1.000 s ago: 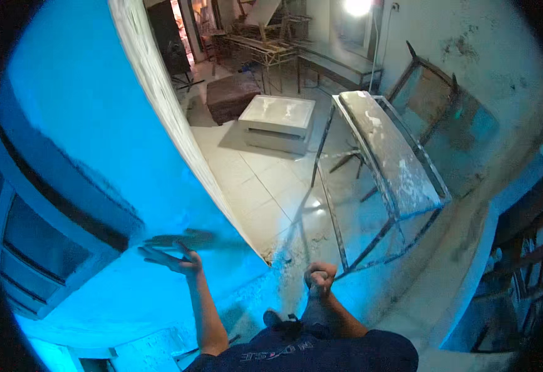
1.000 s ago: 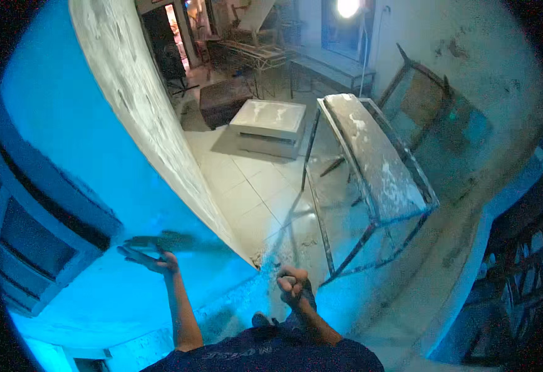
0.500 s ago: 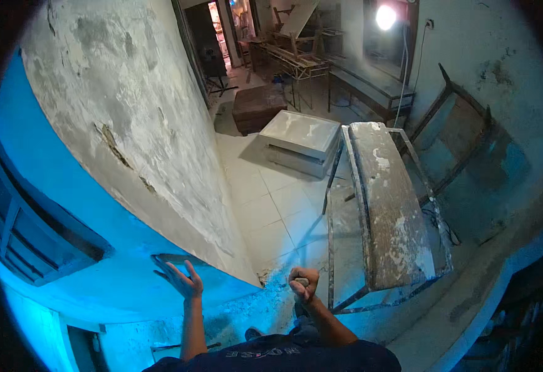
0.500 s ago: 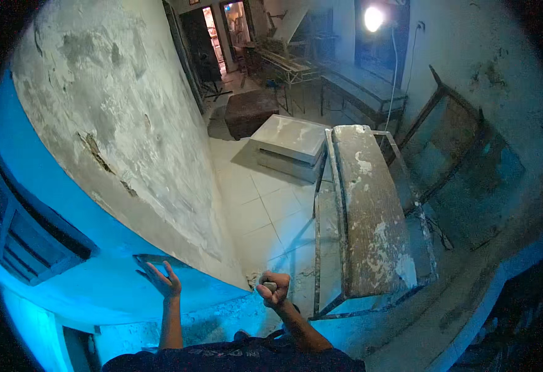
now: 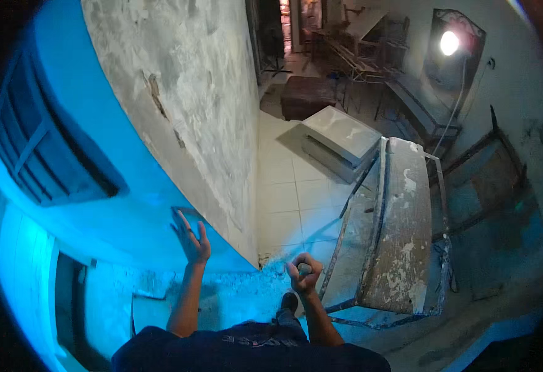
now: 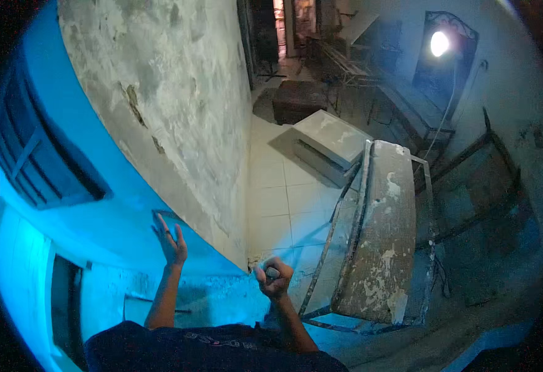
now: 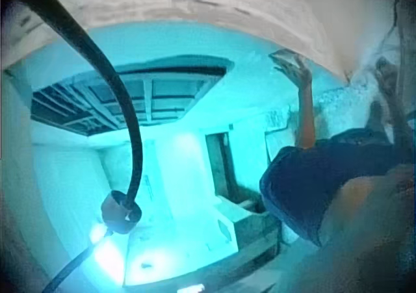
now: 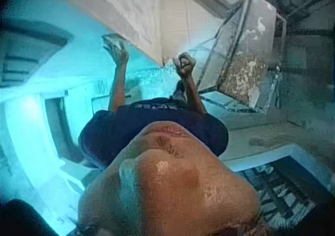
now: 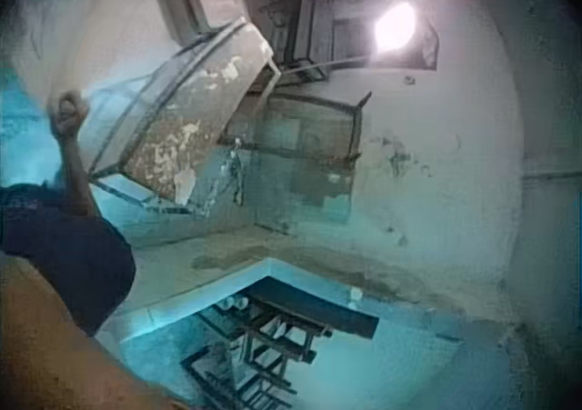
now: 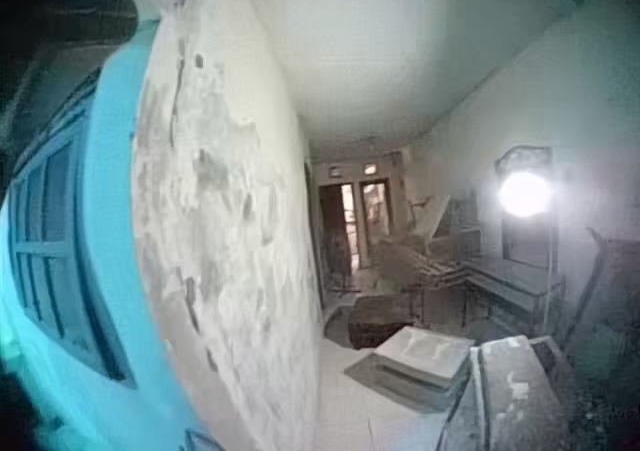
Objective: The person scrapes old paint or plaster from a wall using a putty knife, removing paint chips from the wall surface.
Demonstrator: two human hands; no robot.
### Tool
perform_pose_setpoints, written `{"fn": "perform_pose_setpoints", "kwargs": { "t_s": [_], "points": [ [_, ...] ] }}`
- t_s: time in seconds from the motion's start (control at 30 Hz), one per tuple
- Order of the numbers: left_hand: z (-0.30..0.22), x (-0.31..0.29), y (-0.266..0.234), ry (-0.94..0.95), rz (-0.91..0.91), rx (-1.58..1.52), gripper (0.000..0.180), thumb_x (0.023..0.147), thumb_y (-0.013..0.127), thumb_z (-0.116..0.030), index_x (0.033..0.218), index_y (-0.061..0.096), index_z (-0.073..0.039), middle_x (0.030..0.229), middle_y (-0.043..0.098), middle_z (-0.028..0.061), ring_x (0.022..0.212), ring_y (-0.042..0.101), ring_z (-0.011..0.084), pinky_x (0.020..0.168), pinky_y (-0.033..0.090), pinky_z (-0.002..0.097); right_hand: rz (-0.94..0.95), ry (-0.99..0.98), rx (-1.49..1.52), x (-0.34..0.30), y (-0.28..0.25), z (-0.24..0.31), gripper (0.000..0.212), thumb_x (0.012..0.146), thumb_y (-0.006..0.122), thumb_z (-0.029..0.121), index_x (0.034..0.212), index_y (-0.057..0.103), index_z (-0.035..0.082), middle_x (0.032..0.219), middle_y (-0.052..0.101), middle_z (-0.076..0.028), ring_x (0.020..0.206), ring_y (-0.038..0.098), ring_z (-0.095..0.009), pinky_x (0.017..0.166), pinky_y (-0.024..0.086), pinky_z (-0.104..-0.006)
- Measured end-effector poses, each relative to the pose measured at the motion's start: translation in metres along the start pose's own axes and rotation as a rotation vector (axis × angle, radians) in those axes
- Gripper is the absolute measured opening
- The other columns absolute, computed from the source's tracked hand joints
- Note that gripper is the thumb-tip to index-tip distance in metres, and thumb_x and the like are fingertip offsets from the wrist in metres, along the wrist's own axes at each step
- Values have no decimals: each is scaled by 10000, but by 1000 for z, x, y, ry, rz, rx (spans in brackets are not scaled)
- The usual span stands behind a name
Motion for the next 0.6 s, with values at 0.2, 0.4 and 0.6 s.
{"fn": "perform_pose_setpoints", "kwargs": {
  "t_s": [0.2,0.4,0.6],
  "points": [
    [-6,-68,11,-92,411,-448,636,857,568,-344,1309,347,45,1341,369,243,1268,342,326,1043,256,409,-110,24,123,-39,14,4,348,796,635,244,589,445,38,518,449,-46,450,450,-139,444,374,-273],
    [3,-166,-19,-248,719,-695,451,812,659,-288,1115,549,27,1112,575,163,1031,553,231,887,431,355,-186,414,951,-80,58,45,372,959,343,325,698,403,67,592,352,-43,532,352,-158,574,389,-367],
    [21,-214,-96,-674,555,-1063,106,831,640,-139,805,611,-41,756,600,-30,720,533,63,635,426,253,104,463,636,-125,66,71,423,958,327,365,833,523,13,771,561,-126,706,544,-246,707,458,-387]
  ]
}}
Point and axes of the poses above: each hand's wrist, its own x-axis towards the middle knuckle, its own y-axis out of the palm, z = x × y, the point moved 7 cm from there along x, towards the middle knuckle
